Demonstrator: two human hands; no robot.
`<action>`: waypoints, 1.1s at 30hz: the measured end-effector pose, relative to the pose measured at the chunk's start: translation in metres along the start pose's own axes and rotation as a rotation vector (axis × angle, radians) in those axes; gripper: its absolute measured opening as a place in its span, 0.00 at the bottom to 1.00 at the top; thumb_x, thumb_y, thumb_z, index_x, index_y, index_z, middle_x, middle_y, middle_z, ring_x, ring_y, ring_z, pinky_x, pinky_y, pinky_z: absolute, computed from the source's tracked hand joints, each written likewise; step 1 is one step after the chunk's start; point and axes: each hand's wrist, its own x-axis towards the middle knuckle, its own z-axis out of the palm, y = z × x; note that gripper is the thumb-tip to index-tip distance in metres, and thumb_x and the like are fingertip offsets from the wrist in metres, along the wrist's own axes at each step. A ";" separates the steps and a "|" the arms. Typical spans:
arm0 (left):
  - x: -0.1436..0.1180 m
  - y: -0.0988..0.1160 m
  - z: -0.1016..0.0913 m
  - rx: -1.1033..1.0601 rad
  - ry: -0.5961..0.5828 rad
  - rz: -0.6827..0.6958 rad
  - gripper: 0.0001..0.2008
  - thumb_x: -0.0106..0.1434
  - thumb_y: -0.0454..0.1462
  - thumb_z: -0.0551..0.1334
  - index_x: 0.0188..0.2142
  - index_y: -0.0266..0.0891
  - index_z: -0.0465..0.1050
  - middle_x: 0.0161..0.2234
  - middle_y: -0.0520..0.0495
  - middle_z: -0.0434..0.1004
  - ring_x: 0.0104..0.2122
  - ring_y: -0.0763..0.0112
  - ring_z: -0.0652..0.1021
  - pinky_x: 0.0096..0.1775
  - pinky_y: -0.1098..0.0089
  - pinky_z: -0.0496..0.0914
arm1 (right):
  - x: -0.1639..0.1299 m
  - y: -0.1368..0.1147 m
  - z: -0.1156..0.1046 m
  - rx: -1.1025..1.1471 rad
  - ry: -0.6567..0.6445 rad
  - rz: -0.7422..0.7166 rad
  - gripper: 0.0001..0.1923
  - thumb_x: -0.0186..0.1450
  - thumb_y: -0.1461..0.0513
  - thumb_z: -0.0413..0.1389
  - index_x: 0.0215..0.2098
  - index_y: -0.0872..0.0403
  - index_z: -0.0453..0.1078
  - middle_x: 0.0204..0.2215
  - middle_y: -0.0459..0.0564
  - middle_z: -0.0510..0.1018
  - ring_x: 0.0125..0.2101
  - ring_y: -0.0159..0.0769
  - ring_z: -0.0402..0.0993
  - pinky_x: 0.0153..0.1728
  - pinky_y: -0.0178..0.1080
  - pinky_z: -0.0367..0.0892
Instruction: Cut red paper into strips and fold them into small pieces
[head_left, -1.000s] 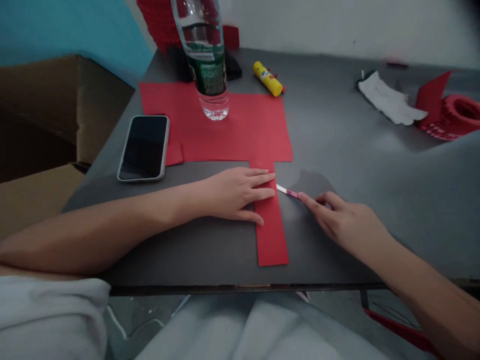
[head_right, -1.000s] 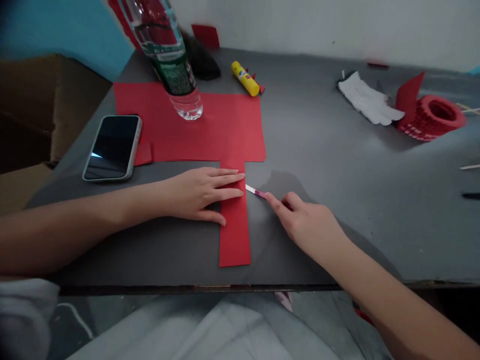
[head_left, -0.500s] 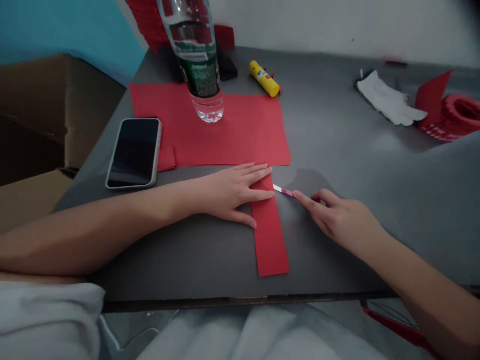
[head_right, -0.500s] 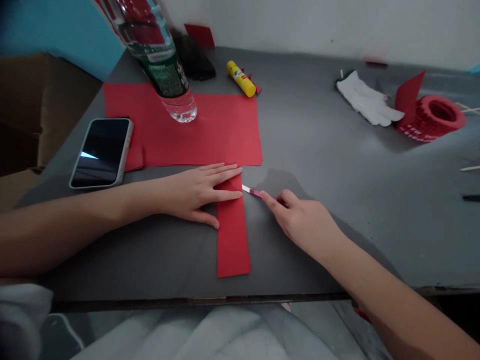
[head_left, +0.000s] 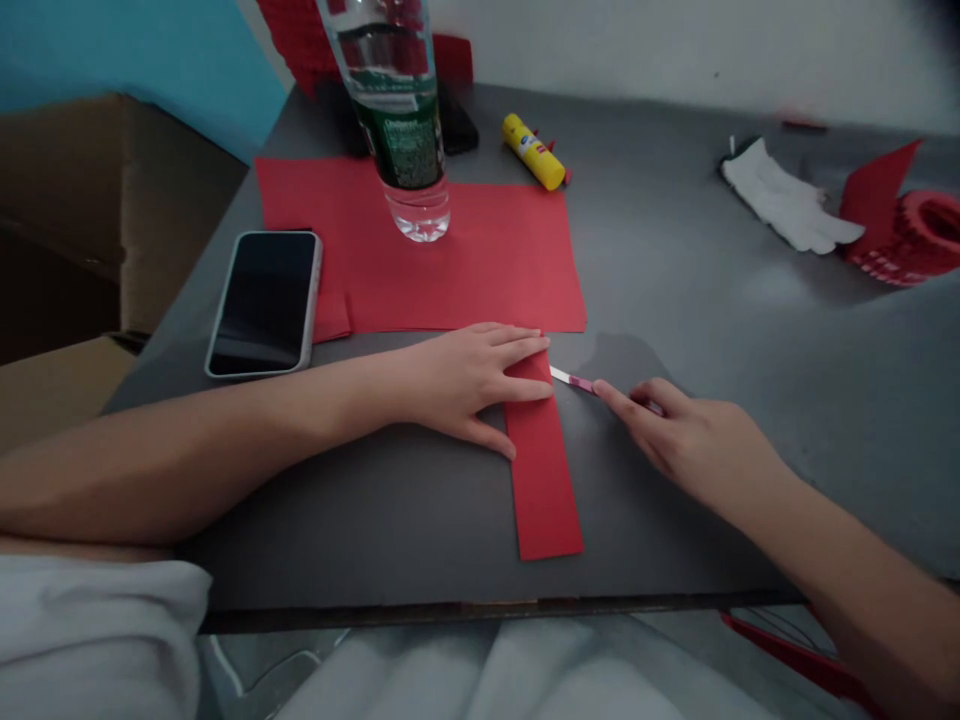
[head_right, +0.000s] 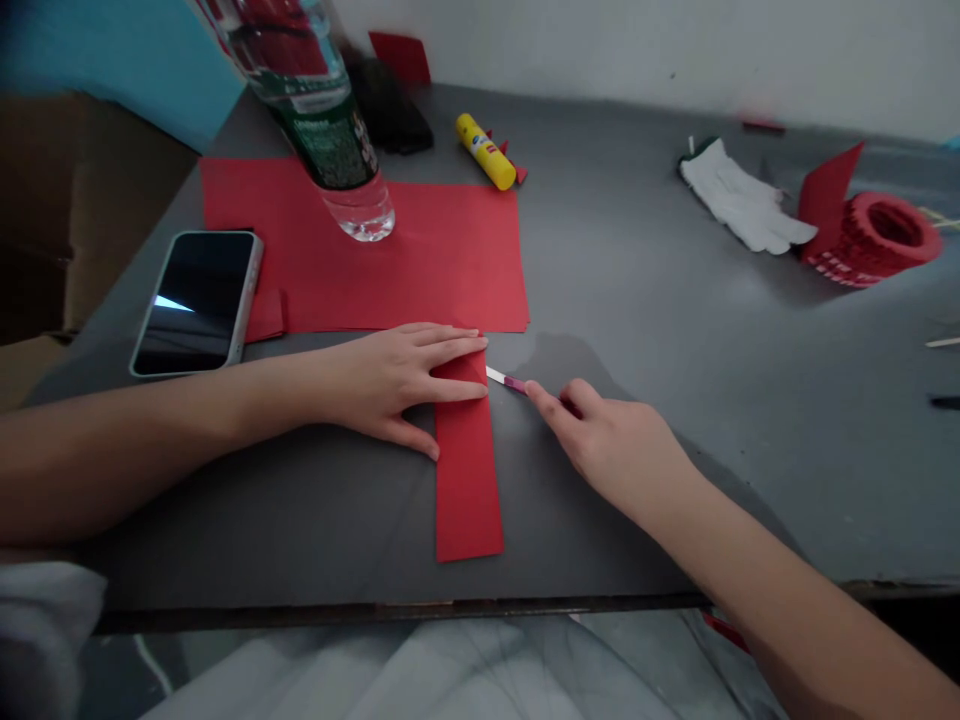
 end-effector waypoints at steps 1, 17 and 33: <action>0.000 0.000 0.000 0.000 0.001 0.001 0.36 0.55 0.58 0.59 0.57 0.42 0.63 0.60 0.30 0.55 0.58 0.42 0.61 0.56 0.49 0.57 | 0.002 0.001 0.001 0.001 0.000 0.002 0.22 0.66 0.66 0.44 0.58 0.51 0.63 0.32 0.47 0.74 0.17 0.27 0.60 0.18 0.34 0.49; -0.005 -0.012 -0.002 -0.078 -0.014 -0.047 0.34 0.59 0.57 0.57 0.58 0.41 0.62 0.62 0.35 0.53 0.62 0.50 0.56 0.60 0.56 0.52 | 0.018 0.006 0.002 0.049 -0.060 0.034 0.22 0.68 0.64 0.42 0.59 0.51 0.61 0.35 0.49 0.74 0.19 0.26 0.62 0.19 0.34 0.48; -0.003 -0.013 0.004 -0.022 0.009 -0.025 0.35 0.57 0.57 0.58 0.58 0.40 0.62 0.61 0.31 0.54 0.61 0.47 0.58 0.59 0.54 0.54 | 0.029 -0.001 0.006 -0.003 -0.075 0.117 0.23 0.67 0.64 0.44 0.60 0.48 0.59 0.34 0.48 0.74 0.19 0.26 0.61 0.19 0.35 0.46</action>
